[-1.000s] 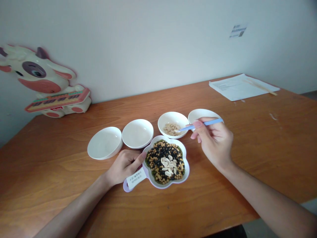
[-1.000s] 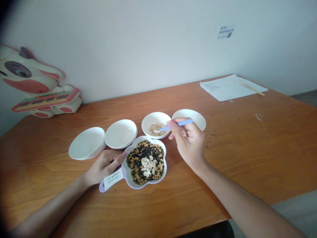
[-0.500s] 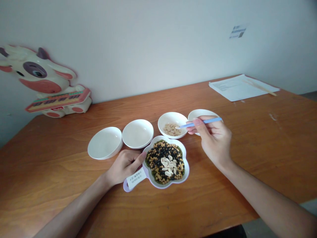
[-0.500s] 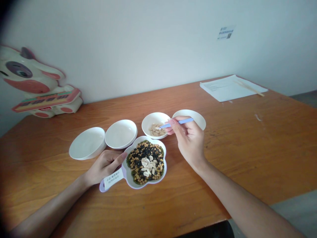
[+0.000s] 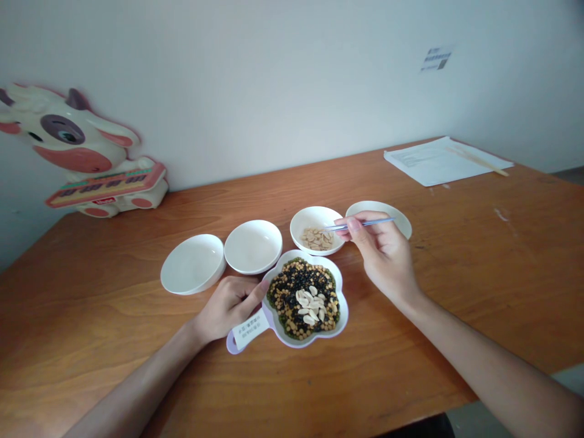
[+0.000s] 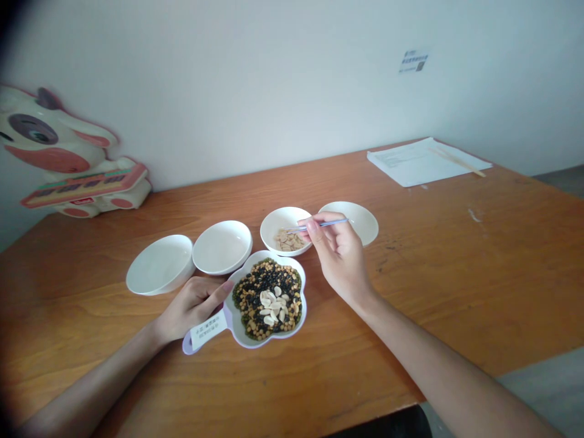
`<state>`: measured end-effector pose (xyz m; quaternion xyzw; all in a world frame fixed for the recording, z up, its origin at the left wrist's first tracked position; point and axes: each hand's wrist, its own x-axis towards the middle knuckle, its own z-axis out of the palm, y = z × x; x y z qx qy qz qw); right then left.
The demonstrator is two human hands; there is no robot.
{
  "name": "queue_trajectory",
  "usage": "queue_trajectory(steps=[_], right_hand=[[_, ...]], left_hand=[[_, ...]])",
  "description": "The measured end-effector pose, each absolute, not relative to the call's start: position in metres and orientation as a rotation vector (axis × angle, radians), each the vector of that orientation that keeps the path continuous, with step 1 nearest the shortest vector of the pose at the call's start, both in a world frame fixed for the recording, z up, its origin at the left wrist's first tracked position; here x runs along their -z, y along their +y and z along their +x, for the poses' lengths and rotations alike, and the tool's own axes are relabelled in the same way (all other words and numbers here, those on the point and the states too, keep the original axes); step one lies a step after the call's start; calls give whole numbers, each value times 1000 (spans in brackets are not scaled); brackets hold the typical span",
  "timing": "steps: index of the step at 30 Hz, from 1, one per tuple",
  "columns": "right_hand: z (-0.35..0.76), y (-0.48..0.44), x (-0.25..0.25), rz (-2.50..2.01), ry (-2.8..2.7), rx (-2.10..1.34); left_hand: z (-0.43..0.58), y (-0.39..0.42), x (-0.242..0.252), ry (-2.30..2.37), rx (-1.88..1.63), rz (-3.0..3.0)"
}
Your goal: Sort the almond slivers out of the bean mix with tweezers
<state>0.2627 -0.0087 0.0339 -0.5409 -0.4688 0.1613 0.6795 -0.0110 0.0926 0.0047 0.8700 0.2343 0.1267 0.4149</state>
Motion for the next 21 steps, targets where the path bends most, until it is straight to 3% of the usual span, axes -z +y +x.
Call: queue_trajectory(steps=[11, 21], right_hand=[[259, -13, -30, -1218, -1132, -474], [253, -23, -32, -1275, -1594, -454]], left_hand=[[-11, 92, -5, 583, -313, 2170], [-11, 92, -5, 578, -320, 2183]])
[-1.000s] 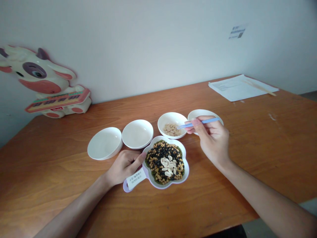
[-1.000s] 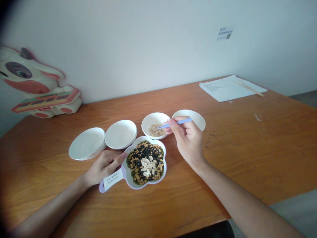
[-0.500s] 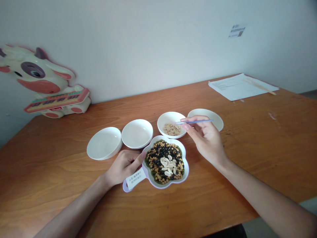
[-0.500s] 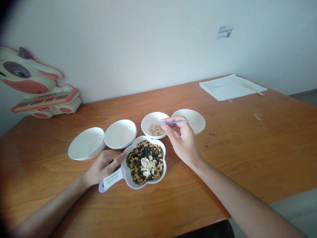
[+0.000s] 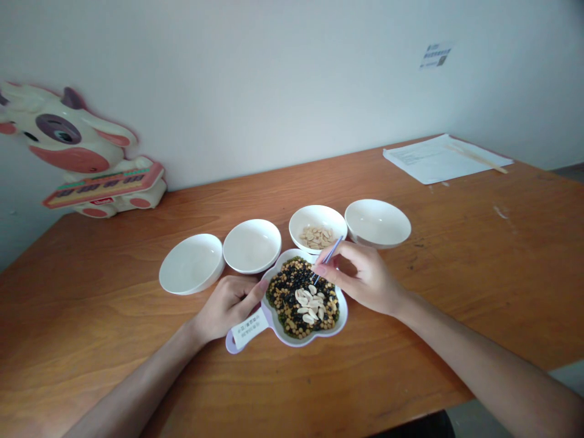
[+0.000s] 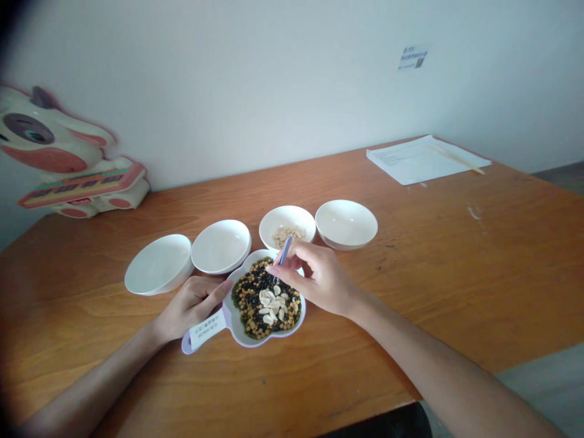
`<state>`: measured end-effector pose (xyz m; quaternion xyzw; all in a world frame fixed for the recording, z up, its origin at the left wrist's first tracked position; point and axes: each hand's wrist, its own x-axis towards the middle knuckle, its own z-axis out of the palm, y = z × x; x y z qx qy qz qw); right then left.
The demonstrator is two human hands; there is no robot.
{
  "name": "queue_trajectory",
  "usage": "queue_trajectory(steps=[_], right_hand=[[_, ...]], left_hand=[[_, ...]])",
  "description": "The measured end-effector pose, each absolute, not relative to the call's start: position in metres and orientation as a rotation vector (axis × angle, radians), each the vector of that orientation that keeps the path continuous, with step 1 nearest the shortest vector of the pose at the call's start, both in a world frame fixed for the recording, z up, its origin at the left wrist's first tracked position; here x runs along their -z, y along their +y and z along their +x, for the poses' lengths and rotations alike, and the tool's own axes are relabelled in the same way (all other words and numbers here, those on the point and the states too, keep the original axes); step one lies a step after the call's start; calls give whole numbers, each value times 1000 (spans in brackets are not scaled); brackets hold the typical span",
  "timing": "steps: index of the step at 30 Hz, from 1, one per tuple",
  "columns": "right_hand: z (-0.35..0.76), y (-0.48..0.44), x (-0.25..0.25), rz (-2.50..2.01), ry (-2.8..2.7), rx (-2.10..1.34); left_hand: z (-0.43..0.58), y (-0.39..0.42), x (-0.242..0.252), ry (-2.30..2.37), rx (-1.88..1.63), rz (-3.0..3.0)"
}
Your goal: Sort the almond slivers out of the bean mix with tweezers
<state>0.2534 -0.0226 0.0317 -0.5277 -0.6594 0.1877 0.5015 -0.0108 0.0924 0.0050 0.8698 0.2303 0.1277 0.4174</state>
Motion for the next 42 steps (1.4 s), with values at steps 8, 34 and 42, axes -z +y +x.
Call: queue_trajectory(steps=[8, 34, 42], right_hand=[[255, -25, -31, -1276, -1674, -518], [251, -25, -32, -1052, -1863, -317], [251, -25, -31, -1070, -1855, -301]], left_hand=[[-11, 93, -5, 584, -318, 2198], [-11, 92, -7, 578, -322, 2181], [-10, 93, -6, 593, -309, 2185]])
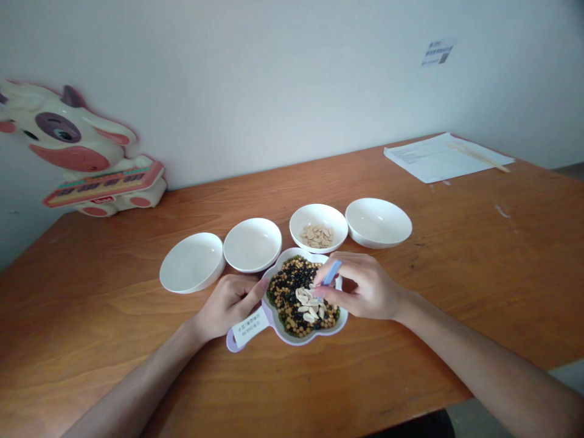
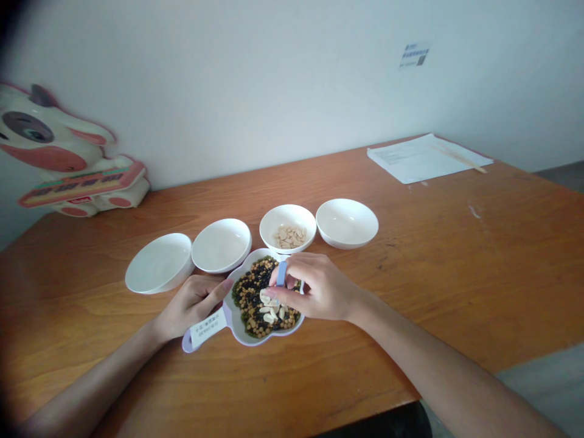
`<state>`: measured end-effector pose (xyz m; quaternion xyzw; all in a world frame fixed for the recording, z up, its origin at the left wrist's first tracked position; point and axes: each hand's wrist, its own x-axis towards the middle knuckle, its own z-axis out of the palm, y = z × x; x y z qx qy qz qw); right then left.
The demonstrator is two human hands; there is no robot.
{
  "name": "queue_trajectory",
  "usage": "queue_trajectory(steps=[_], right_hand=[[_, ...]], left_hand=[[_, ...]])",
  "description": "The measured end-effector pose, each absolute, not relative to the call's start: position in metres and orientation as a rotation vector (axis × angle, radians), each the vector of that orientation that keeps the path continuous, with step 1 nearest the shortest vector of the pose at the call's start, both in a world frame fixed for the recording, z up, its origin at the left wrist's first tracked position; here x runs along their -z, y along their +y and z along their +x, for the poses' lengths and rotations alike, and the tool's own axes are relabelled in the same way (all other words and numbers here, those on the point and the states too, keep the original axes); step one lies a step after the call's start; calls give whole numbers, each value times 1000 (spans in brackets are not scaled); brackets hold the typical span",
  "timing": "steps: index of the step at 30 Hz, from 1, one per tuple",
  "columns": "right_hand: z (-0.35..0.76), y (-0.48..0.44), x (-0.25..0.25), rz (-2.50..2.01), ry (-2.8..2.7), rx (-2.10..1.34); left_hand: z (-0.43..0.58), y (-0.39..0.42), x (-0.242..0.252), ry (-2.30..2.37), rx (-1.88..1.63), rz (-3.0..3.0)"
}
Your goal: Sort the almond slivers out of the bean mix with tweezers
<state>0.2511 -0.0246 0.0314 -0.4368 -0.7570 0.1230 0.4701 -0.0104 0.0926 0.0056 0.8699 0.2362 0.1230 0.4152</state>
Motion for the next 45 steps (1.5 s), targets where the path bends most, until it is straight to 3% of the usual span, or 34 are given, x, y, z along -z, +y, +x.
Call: queue_trajectory(steps=[23, 37, 45], right_hand=[[248, -26, -33, -1161, -1758, -408], [260, -23, -36, -1369, -1217, -46], [262, -21, -31, -1354, -1178, -62]], left_hand=[[-10, 92, -7, 584, -325, 2187], [-10, 92, -7, 577, -341, 2194], [-10, 92, -7, 597, -318, 2189]])
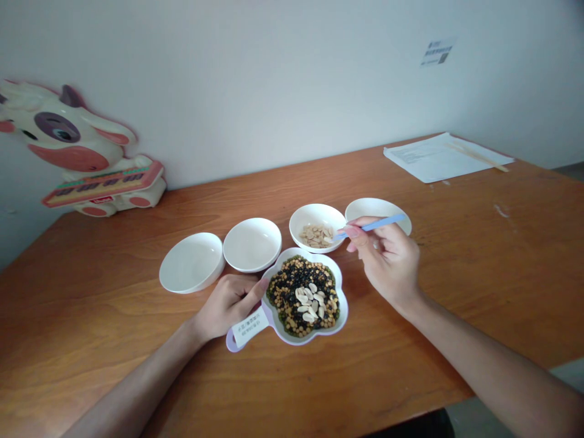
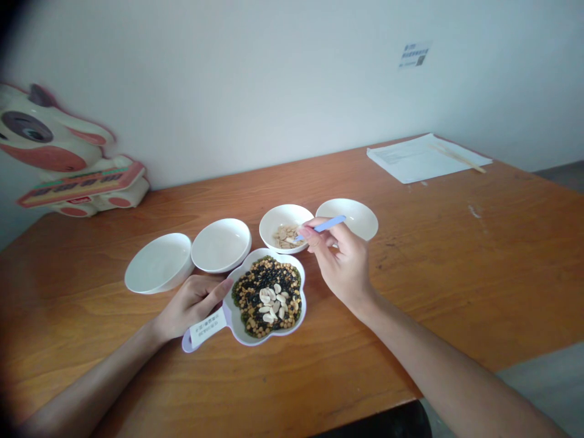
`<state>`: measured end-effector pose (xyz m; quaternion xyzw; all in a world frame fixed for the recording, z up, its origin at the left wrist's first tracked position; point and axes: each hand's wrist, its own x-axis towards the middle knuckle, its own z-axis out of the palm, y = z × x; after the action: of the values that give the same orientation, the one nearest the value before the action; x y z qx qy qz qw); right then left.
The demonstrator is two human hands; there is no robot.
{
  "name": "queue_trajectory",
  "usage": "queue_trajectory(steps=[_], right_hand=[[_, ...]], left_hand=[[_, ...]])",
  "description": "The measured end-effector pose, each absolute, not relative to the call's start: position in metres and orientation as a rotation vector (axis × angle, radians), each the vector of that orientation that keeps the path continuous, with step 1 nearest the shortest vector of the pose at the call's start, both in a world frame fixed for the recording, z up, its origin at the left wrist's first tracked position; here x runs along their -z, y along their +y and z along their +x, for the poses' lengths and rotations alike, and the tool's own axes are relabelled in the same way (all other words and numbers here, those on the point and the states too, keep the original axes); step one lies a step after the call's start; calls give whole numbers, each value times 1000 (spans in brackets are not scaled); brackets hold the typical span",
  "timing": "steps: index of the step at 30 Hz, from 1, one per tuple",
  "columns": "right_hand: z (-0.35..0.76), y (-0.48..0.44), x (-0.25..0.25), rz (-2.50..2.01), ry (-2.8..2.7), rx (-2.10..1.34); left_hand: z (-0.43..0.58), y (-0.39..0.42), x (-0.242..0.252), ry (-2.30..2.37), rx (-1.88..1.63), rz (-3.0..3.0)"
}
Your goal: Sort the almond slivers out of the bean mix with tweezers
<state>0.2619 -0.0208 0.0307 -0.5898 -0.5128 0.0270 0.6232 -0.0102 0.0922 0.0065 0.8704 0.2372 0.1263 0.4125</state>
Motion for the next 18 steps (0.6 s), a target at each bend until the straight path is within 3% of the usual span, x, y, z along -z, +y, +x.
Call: queue_trajectory(steps=[18], right_hand=[[265, -14, -24, -1257, -1186, -101]], left_hand=[[-10, 92, -6, 593, -310, 2190]])
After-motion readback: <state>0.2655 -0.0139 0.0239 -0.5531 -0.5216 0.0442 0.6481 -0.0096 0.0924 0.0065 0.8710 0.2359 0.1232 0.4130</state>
